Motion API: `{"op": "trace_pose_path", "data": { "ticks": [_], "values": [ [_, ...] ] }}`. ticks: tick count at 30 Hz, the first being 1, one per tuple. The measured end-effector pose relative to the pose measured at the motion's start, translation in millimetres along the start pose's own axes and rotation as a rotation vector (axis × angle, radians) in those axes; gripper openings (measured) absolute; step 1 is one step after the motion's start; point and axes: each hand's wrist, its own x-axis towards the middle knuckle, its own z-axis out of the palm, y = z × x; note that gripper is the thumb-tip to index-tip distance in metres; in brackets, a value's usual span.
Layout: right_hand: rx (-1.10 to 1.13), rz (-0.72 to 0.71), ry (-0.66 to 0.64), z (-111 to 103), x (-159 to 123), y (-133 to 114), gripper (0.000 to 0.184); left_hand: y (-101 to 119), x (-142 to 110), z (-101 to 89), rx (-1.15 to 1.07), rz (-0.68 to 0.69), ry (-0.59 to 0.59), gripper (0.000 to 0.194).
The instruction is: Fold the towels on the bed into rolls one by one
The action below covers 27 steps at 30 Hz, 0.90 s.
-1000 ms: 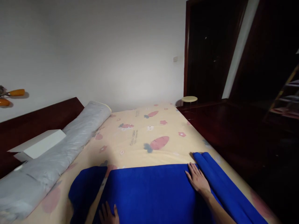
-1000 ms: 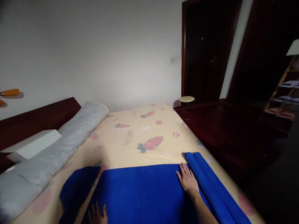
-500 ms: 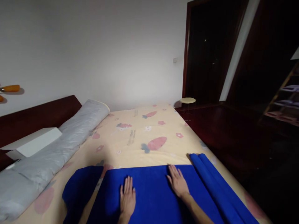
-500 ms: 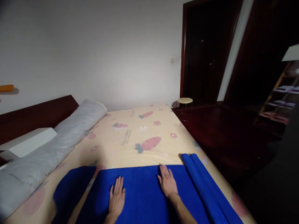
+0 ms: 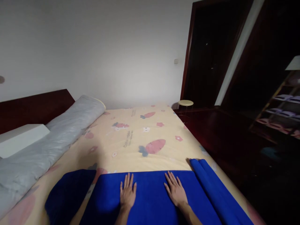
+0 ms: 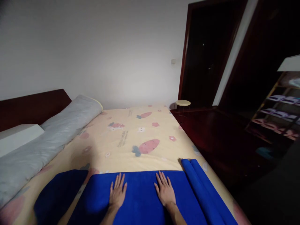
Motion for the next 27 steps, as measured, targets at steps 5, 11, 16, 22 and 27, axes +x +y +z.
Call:
{"op": "trace_pose_path", "data": {
  "ticks": [5, 11, 16, 22, 27],
  "values": [
    [-0.148, 0.181, 0.079, -11, -10, 56, 0.065, -97, 21, -13.0, 0.079, -0.208, 0.062, 0.057],
    [-0.243, 0.254, 0.102, -13, -15, 63, 0.068, -148, 23, -21.3, 0.044, -0.515, 0.211, 0.068],
    [-0.255, 0.265, 0.079, -16, -14, 58, 0.068, -136, 19, -27.2, 0.052, -0.487, 0.24, 0.069],
    [-0.272, 0.261, 0.071, -15, -15, 64, 0.068, -153, 23, -26.4, -0.014, -0.508, 0.125, 0.067],
    [-0.207, 0.254, 0.216, -5, -4, 45, 0.068, -133, 19, -28.9, 0.049, -0.37, 0.21, 0.06]
  ]
}}
